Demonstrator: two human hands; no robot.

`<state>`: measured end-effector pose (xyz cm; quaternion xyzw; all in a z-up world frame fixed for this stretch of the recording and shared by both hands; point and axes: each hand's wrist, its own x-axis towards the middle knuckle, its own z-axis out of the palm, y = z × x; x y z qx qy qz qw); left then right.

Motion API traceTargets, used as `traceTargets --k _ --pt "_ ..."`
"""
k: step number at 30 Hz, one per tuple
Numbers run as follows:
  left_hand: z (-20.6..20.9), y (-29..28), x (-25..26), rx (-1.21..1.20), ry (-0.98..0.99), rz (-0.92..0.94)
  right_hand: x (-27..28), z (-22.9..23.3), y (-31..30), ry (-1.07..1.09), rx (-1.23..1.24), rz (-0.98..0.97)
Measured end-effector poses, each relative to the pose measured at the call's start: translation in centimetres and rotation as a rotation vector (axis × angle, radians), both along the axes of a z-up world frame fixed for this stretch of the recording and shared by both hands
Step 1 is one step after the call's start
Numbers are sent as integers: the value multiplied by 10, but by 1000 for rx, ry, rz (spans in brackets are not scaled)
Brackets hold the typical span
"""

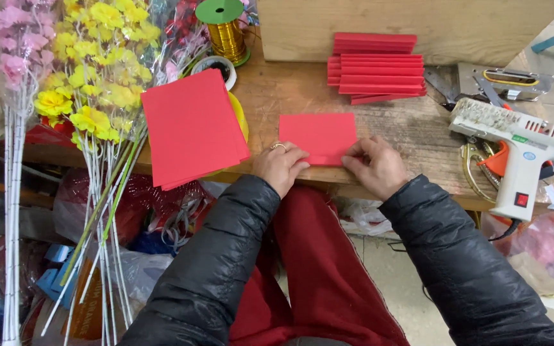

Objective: Folding small red paper sheets into rectangular shapes for decorations

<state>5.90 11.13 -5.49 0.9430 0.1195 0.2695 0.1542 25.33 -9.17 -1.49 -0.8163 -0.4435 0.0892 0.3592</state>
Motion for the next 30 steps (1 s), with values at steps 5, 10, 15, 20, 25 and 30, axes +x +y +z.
traceTargets --k 5,10,15,20,25,30 --pt "-3 0 2 -16 -31 -15 -4 7 -4 9 35 48" --pt "-9 1 3 -10 5 5 -3 3 -3 -7 36 34" --pt "-7 -1 2 -39 23 15 -2 -2 -4 -26 32 13" --pt "-5 -8 0 -36 39 39 -4 -3 -5 -61 -8 9" --pt "-27 -18 7 226 9 96 -26 5 -10 -258 -34 59" --pt "-15 -61 -9 309 -107 129 -49 13 -20 -570 -77 111"
